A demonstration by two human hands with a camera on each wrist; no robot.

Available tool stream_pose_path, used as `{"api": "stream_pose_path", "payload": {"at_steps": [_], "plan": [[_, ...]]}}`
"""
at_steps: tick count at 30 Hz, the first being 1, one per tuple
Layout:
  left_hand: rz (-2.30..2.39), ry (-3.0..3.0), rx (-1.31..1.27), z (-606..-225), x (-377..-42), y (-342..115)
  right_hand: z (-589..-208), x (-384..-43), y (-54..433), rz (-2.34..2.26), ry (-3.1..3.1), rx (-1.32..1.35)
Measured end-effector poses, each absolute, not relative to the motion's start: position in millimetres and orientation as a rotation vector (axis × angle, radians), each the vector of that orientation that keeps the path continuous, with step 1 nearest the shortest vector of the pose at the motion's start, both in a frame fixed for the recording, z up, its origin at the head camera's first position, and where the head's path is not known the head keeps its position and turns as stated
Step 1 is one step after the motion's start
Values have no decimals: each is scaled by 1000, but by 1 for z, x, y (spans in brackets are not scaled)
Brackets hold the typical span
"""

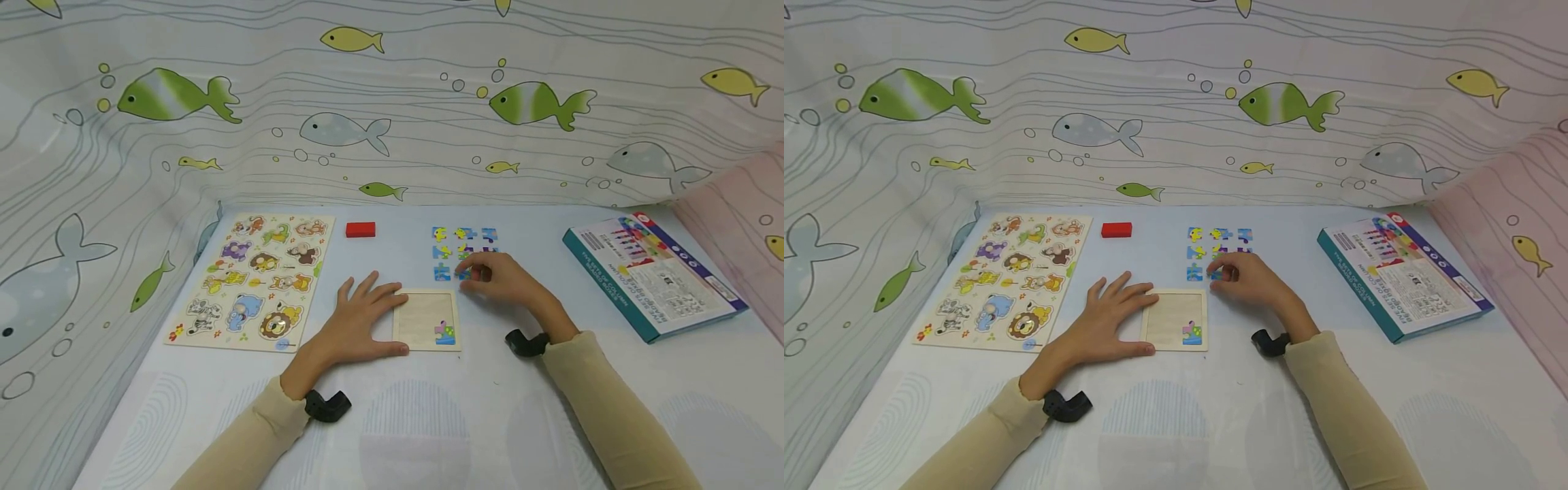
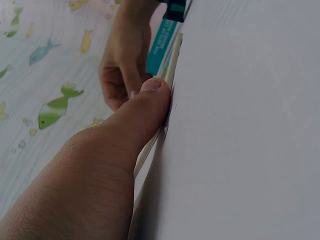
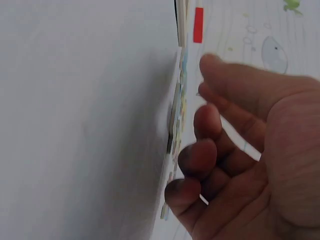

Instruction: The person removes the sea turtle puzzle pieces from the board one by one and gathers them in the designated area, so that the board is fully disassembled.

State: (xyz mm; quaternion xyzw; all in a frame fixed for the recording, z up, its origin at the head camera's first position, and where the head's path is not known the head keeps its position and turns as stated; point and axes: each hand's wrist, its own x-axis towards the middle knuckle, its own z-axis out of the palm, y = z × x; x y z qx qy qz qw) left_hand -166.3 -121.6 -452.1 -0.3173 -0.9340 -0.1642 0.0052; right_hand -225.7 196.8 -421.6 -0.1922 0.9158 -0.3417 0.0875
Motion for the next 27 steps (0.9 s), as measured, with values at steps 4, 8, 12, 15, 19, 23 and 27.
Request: {"api": "stream_pose_path", "payload": {"at_steps": [4, 8, 12, 15, 19, 23, 27], "plan": [[-509, -2936, -989, -451, -166, -121, -417, -220, 188, -1006, 2646, -723], [-498, -2931, -993, -450, -166, -121, -411, -212, 178, -975, 2543, -840], [-498, -2929, -994, -450, -166, -121, -406, -204, 168, -917, 2447, -924], [-503, -2932, -995, -451, -166, -122, -405, -199, 164, -879, 2398, -977], [-502, -2930, -1000, -451, -166, -122, -404, -194, 160, -838, 2367, -1014], [-515, -2931, -999, -451, -166, -122, -404, -191, 157, -792, 2365, -1025], [-528, -2929, -998, -452, -166, -122, -403, -190, 157, -755, 2371, -1025]]}}
